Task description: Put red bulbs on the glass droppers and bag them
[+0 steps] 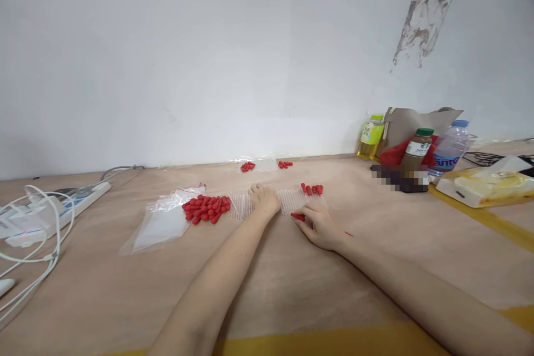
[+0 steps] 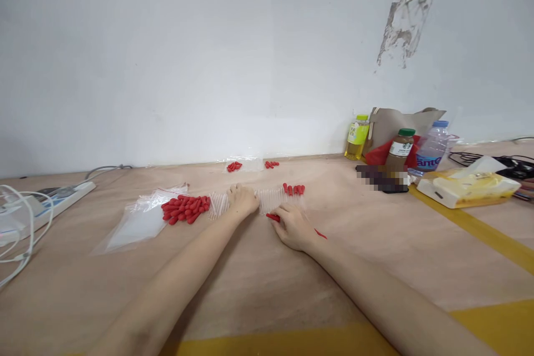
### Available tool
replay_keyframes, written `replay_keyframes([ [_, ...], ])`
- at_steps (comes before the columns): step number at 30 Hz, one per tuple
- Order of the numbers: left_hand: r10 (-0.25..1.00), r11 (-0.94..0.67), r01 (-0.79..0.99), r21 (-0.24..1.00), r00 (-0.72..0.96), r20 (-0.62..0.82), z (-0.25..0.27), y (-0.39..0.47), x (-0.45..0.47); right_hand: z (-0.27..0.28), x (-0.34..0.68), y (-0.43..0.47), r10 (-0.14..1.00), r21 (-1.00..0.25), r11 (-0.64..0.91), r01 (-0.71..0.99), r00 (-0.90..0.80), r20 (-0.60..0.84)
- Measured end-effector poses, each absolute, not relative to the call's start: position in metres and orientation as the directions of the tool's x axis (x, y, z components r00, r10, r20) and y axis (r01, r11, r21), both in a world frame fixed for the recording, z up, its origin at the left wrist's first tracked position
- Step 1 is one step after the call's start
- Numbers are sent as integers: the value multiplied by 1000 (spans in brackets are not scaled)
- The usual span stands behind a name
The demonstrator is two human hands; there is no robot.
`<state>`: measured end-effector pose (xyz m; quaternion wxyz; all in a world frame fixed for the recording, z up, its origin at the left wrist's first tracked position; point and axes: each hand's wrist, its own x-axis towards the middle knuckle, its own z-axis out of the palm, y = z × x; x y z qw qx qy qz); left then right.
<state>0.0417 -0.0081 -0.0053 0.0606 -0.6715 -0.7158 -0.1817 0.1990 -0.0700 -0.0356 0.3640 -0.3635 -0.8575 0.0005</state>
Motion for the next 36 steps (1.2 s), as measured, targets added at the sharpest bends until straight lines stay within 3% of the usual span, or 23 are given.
replay_keyframes([
  [4,947,-28,973,231,-48,319,7,-15,37,-35,199,-71,622,-287,739,609,-453,639],
  [10,888,-328,910,254,205,413,18,-65,-7,-34,196,-72,613,-328,751,574,-419,670],
  [13,755,-564,799,207,399,520,2,-86,-34,-28,188,-74,619,-359,760,542,-434,655],
  [16,631,-681,714,162,459,626,-15,-92,-51,-22,175,-75,619,-396,776,491,-472,627],
  [20,553,-730,672,125,474,685,-25,-90,-54,-22,162,-75,613,-448,788,423,-463,640],
  [36,518,-793,601,99,579,630,-26,-93,-50,-24,163,-86,567,-449,823,348,-525,634],
])
